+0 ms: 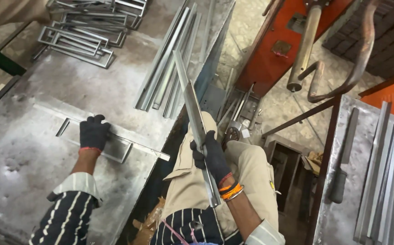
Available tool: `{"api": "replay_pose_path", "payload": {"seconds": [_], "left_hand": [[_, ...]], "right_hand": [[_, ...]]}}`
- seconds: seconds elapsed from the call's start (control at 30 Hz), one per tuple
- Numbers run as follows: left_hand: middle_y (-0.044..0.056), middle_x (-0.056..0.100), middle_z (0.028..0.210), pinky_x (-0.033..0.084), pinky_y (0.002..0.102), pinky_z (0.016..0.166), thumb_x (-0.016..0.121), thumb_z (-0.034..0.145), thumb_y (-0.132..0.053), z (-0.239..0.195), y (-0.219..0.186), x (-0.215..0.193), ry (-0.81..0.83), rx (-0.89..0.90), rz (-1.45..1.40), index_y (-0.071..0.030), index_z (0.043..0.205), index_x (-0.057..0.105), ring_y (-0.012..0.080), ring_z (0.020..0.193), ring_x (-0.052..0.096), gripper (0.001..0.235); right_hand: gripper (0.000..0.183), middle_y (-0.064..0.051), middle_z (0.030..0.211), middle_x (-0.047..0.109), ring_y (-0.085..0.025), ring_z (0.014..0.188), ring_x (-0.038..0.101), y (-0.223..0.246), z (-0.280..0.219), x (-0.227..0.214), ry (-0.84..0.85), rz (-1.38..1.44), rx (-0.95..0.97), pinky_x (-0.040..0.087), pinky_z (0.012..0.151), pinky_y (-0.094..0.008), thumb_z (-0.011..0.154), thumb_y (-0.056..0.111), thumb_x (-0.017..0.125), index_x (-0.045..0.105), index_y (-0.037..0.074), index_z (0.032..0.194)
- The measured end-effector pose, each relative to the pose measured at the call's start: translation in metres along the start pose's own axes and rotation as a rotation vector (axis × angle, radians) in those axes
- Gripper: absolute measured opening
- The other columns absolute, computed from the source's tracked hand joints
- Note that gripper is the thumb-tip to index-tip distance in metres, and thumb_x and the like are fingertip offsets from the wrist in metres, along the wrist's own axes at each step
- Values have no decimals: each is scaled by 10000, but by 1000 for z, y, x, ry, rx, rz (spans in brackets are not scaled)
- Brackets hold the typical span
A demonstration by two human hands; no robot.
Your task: The person picks up rectangular metal frame pieces and metal strips from the workbench, aligns and assembles them into rectangular frames, and operates a foot-press machine to press the frame joints, with occasional sparks visible. Finished frames are stacked on the bench.
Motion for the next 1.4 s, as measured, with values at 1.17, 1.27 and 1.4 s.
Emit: {"api": "replay_pose_path", "payload": {"seconds": [1.17,1.27,1.4], "left_hand": [[112,598,635,417,337,395,656,938,-30,158,-369,-223,181,-262,-1805,50,1283,701,171,432,545,356],[32,709,881,566,305,496,650,910,-67,138,-376,-258,215,-146,-1930,-73,1451,556,137,551,669,550],[32,676,1213,602,285,763,662,985,-65,116,-392,-248,289,114,-1959,-76,1585,477,101,867,702,629]], "right_hand": [[541,-5,597,535,-110,440,502,64,-123,-47,-499,-155,-485,403,392,-274,1080,510,471,636,4,989],[471,1,600,548,-95,441,487,84,-157,-24,-468,-76,-588,381,390,-264,1041,518,479,640,106,1201],[537,2,585,529,-97,418,470,80,-180,-19,-491,4,-648,362,371,-261,1029,509,487,633,71,1305]]}}
Point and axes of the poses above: each hand's wrist, its own z-axis towards the middle knuckle, its own x-axis out of the palm, y = z × x, the point moved 5 cm from there along z, towards the middle knuckle
